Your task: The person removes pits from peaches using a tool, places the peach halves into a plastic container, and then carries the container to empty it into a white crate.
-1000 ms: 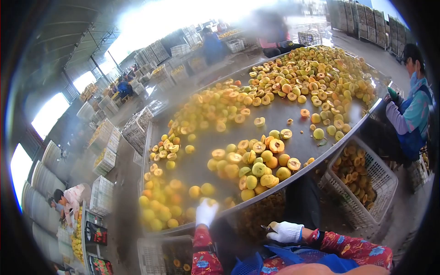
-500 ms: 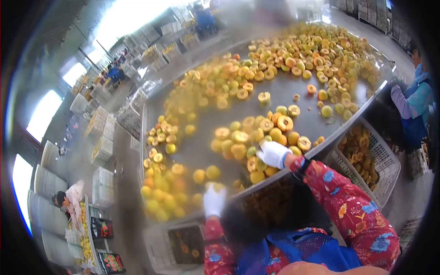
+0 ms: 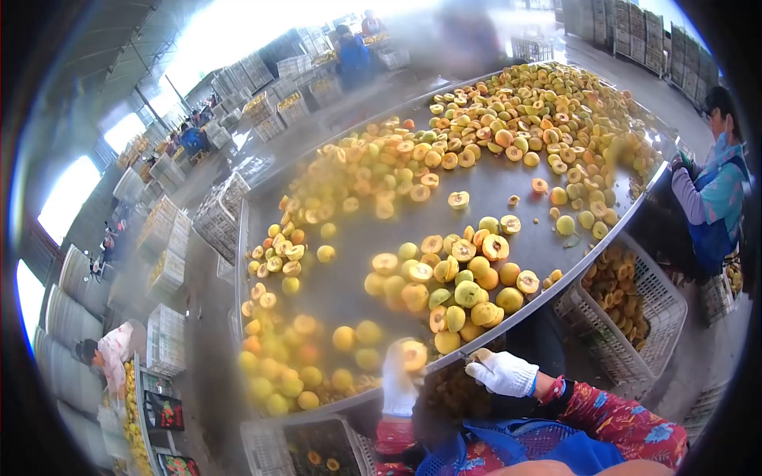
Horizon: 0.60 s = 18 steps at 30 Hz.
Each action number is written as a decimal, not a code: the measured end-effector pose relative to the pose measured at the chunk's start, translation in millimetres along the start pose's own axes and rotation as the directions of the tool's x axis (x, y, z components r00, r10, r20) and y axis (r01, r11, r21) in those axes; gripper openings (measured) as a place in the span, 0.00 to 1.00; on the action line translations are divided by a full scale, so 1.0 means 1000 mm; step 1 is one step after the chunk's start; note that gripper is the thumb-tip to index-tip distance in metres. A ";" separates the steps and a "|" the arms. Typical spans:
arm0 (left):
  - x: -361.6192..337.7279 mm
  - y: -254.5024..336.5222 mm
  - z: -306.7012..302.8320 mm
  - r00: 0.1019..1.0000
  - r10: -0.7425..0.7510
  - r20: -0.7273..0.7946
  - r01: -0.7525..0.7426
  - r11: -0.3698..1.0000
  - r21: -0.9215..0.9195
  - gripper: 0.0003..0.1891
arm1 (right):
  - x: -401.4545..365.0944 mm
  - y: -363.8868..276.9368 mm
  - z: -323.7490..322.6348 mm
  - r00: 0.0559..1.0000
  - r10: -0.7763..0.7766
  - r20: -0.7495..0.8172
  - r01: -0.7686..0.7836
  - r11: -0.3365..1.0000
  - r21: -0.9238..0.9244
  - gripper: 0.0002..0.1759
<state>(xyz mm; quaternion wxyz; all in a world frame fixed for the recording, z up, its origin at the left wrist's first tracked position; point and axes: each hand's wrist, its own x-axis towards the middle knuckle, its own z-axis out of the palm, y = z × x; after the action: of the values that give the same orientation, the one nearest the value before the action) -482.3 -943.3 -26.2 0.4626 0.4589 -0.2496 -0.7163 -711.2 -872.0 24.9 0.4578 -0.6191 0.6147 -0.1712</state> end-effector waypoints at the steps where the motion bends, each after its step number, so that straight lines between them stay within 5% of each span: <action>1: -0.003 0.005 0.009 0.998 -0.055 0.003 0.055 0.995 -0.078 0.18 | 0.000 -0.004 0.001 0.998 -0.049 -0.031 0.049 0.998 -0.027 0.26; 2: -0.006 0.014 0.018 0.983 -0.177 -0.042 0.175 0.983 -0.045 0.22 | 0.000 -0.005 0.004 0.994 -0.096 -0.051 0.094 0.994 -0.049 0.26; 7: -0.009 0.014 0.030 0.996 -0.086 -0.018 0.085 0.995 -0.055 0.22 | 0.002 -0.033 0.001 0.967 -0.179 -0.183 0.167 0.983 -0.082 0.13; 9: -0.009 0.011 0.023 0.985 -0.143 0.099 0.154 0.981 -0.121 0.24 | 0.003 -0.030 0.008 0.961 -0.191 -0.200 0.167 0.977 -0.131 0.13; 18: -0.036 -0.009 0.028 0.988 -0.129 0.090 0.137 0.987 -0.087 0.27 | -0.001 -0.035 0.021 0.959 -0.243 -0.142 0.183 0.922 -0.342 0.17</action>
<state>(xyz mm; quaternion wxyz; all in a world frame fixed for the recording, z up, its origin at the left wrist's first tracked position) -505.3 -909.2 -5.4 0.4237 0.4219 -0.2039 -0.7752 -673.8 -869.2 41.1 0.2696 -0.7313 0.6024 -0.1721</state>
